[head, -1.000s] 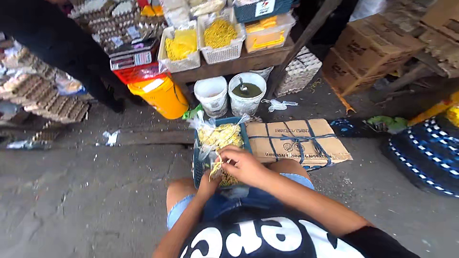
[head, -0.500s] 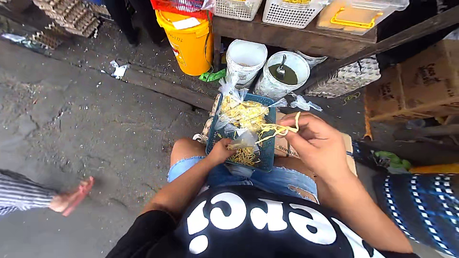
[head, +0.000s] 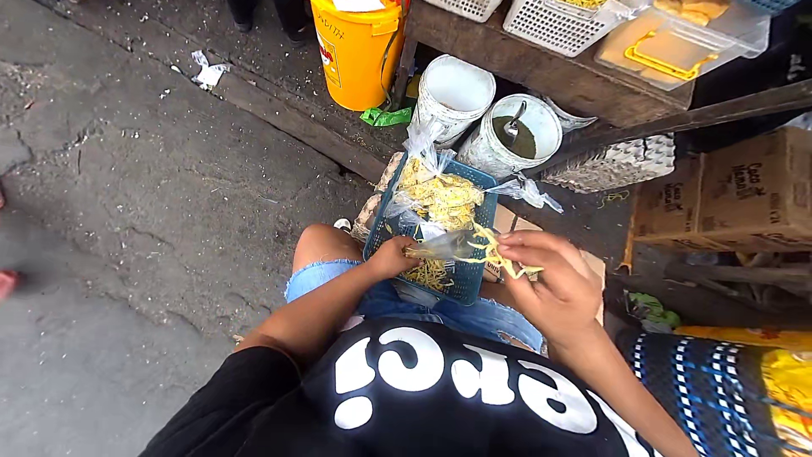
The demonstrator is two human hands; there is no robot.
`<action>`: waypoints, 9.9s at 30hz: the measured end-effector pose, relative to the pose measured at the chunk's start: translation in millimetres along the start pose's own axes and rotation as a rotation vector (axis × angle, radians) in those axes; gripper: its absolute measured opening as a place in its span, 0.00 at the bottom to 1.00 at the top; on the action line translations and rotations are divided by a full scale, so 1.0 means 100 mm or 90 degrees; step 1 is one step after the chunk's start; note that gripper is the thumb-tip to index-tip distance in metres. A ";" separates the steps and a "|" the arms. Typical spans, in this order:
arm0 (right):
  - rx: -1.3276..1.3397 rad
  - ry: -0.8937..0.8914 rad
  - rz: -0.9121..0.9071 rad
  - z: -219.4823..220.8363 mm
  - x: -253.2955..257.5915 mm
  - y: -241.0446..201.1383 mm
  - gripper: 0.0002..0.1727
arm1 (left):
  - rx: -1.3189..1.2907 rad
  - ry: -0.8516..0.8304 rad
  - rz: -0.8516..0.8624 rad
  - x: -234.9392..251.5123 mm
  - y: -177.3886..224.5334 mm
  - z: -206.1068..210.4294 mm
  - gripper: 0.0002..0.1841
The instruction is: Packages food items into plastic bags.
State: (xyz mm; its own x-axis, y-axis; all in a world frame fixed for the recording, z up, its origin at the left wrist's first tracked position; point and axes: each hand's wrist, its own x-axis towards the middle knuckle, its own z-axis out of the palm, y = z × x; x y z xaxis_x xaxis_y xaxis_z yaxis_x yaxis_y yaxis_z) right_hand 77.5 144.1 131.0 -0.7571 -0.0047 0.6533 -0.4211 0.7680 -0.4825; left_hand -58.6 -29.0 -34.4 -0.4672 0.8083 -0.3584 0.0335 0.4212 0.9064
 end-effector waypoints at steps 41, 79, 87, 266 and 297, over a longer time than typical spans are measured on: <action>-0.040 -0.192 0.461 0.37 -0.13 0.69 0.15 | -0.228 0.079 -0.076 -0.01 0.00 0.01 0.21; 0.290 -0.103 0.312 -0.42 0.03 0.15 0.09 | 0.007 0.018 -0.016 0.05 -0.01 0.06 0.21; 0.226 -0.148 0.361 -0.37 -0.05 0.17 0.10 | -0.013 0.003 0.016 0.02 -0.02 0.04 0.23; 0.093 -0.108 0.340 0.22 0.12 0.14 0.18 | -0.079 0.087 0.089 -0.02 -0.13 0.08 0.22; 0.177 -0.334 0.452 0.19 0.25 0.17 0.20 | 0.040 0.098 0.162 -0.16 0.43 0.16 0.49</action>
State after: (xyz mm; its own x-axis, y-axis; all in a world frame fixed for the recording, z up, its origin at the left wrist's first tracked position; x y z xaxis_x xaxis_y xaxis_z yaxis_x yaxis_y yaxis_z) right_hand 41.7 145.2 128.0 -0.9842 0.0669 -0.1640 0.1746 0.5213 -0.8353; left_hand -35.8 -17.6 6.3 -0.5645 0.8216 -0.0795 0.2191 0.2420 0.9452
